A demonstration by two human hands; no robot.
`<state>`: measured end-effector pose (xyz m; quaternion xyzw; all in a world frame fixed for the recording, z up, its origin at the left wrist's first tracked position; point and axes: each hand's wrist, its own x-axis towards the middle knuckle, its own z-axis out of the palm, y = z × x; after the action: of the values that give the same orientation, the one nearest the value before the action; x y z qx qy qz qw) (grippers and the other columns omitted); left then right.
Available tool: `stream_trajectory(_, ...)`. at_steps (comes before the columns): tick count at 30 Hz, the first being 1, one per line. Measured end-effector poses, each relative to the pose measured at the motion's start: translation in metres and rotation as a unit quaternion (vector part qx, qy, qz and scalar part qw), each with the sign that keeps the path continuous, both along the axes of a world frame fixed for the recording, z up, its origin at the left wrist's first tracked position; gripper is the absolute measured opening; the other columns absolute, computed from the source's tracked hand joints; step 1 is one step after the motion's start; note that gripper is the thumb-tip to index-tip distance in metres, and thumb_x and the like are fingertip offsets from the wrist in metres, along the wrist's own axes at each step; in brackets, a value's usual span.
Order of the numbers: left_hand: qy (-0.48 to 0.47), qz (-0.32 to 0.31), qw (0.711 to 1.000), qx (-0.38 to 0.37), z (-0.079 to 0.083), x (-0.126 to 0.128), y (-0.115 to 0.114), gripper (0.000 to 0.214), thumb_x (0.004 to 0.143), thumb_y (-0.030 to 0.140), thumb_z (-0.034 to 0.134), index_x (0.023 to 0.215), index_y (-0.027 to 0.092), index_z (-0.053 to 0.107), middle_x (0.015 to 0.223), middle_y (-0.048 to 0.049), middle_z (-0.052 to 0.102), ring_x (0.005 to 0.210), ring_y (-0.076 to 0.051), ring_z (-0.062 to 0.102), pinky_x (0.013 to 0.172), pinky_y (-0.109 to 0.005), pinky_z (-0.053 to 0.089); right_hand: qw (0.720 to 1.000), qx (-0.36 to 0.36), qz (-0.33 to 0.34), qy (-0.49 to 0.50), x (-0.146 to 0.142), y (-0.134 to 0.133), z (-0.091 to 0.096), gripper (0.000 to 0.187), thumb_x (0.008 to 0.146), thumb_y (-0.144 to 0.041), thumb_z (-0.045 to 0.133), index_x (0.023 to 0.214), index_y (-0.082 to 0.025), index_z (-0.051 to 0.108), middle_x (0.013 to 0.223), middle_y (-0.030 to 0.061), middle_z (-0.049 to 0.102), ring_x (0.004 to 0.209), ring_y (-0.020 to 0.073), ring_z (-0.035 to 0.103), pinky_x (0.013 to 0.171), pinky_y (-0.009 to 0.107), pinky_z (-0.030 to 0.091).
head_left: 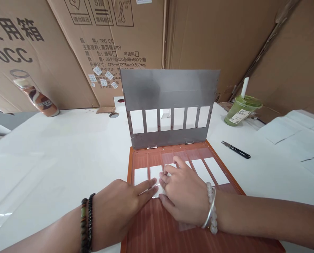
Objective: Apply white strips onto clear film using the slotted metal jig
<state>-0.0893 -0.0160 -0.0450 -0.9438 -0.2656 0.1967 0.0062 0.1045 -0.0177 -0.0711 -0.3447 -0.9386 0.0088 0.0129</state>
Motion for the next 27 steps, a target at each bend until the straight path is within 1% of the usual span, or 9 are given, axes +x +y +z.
stream_trajectory(5, -0.059, 0.010, 0.998, -0.034, -0.001, -0.005, 0.004, 0.065, 0.074, 0.006, 0.043, 0.137, 0.021, 0.043, 0.140, -0.0067, 0.050, 0.066, -0.022, 0.068, 0.052, -0.037, 0.053, 0.995, -0.079, 0.017, -0.056, -0.001, 0.010, 0.019, 0.026, 0.084, -0.023, 0.050, 0.064, -0.016, 0.065, 0.071, 0.0084, 0.065, 0.077, 0.0212, 0.050, 0.092, 0.048, 0.025)
stream_trajectory(8, -0.119, 0.025, 0.990, -0.068, -0.001, -0.009, 0.012, 0.057, 0.083, 0.008, 0.036, 0.135, 0.027, 0.045, 0.137, -0.0033, 0.053, 0.075, -0.021, 0.070, 0.061, -0.034, 0.052, 0.995, -0.102, 0.015, -0.017, 0.015, 0.017, 0.030, 0.026, 0.089, -0.029, 0.048, 0.077, -0.017, 0.067, 0.076, 0.0058, 0.067, 0.086, 0.0221, 0.052, 0.095, 0.050, 0.021)
stream_trajectory(12, -0.151, 0.047, 0.981, -0.111, 0.006, -0.003, 0.025, 0.043, 0.093, 0.015, 0.030, 0.121, 0.033, 0.056, 0.114, 0.0035, 0.068, 0.084, -0.018, 0.069, 0.069, -0.030, 0.049, 0.989, -0.103, -0.067, 0.084, 0.045, 0.012, 0.036, 0.031, 0.096, -0.031, 0.040, 0.086, -0.021, 0.068, 0.083, 0.0033, 0.068, 0.092, 0.0211, 0.052, 0.094, 0.047, 0.020)
stream_trajectory(14, -0.144, 0.043, 0.984, -0.090, 0.009, 0.005, 0.029, 0.040, 0.095, 0.018, 0.029, 0.119, 0.031, 0.058, 0.104, 0.0029, 0.071, 0.076, -0.018, 0.068, 0.062, -0.029, 0.047, 0.979, -0.114, -0.106, 0.129, 0.057, 0.004, 0.034, 0.030, 0.096, -0.029, 0.041, 0.086, -0.022, 0.069, 0.076, 0.0014, 0.067, 0.087, 0.0192, 0.051, 0.091, 0.044, 0.021)
stream_trajectory(17, -0.144, 0.011, 0.989, -0.028, 0.006, 0.017, 0.030, 0.039, 0.094, 0.020, 0.030, 0.123, 0.027, 0.055, 0.118, -0.0011, 0.066, 0.074, -0.019, 0.068, 0.057, -0.032, 0.045, 0.971, -0.130, -0.129, 0.157, 0.070, -0.009, 0.027, 0.031, 0.095, -0.025, 0.043, 0.078, -0.023, 0.068, 0.062, -0.0016, 0.061, 0.074, 0.0158, 0.047, 0.084, 0.040, 0.022)
stream_trajectory(19, -0.145, -0.003, 0.989, -0.003, 0.001, 0.023, 0.029, 0.041, 0.094, 0.022, 0.029, 0.129, 0.026, 0.051, 0.132, -0.0018, 0.058, 0.078, -0.020, 0.069, 0.058, -0.033, 0.047, 0.970, -0.117, -0.130, 0.171, 0.077, -0.018, 0.020, 0.031, 0.094, -0.022, 0.043, 0.073, -0.021, 0.066, 0.059, -0.0024, 0.058, 0.070, 0.0147, 0.045, 0.083, 0.039, 0.021)
stream_trajectory(21, -0.136, -0.005, 0.991, 0.006, -0.004, 0.029, 0.028, 0.043, 0.096, 0.025, 0.028, 0.134, 0.027, 0.046, 0.139, -0.0009, 0.051, 0.079, -0.021, 0.069, 0.059, -0.035, 0.049, 0.970, -0.079, -0.124, 0.192, 0.082, -0.026, 0.014, 0.029, 0.093, -0.021, 0.043, 0.078, -0.022, 0.067, 0.061, -0.0029, 0.058, 0.071, 0.0146, 0.046, 0.084, 0.039, 0.020)
stream_trajectory(24, -0.119, -0.005, 0.993, 0.008, -0.005, 0.034, 0.029, 0.042, 0.096, 0.031, 0.030, 0.135, 0.026, 0.045, 0.142, -0.0009, 0.048, 0.077, -0.023, 0.069, 0.058, -0.038, 0.051, 0.969, -0.005, -0.111, 0.220, 0.087, -0.038, 0.005, 0.024, 0.093, -0.018, 0.045, 0.094, -0.023, 0.068, 0.065, -0.0039, 0.059, 0.071, 0.0144, 0.048, 0.085, 0.038, 0.020)
stream_trajectory(27, -0.103, -0.003, 0.995, 0.009, -0.001, 0.037, 0.031, 0.042, 0.096, 0.036, 0.032, 0.133, 0.025, 0.047, 0.140, -0.0033, 0.050, 0.071, -0.023, 0.069, 0.057, -0.038, 0.050, 0.967, 0.052, -0.100, 0.227, 0.087, -0.049, 0.000, 0.021, 0.091, -0.015, 0.047, 0.096, -0.021, 0.067, 0.067, -0.0041, 0.060, 0.069, 0.0139, 0.048, 0.084, 0.037, 0.022)
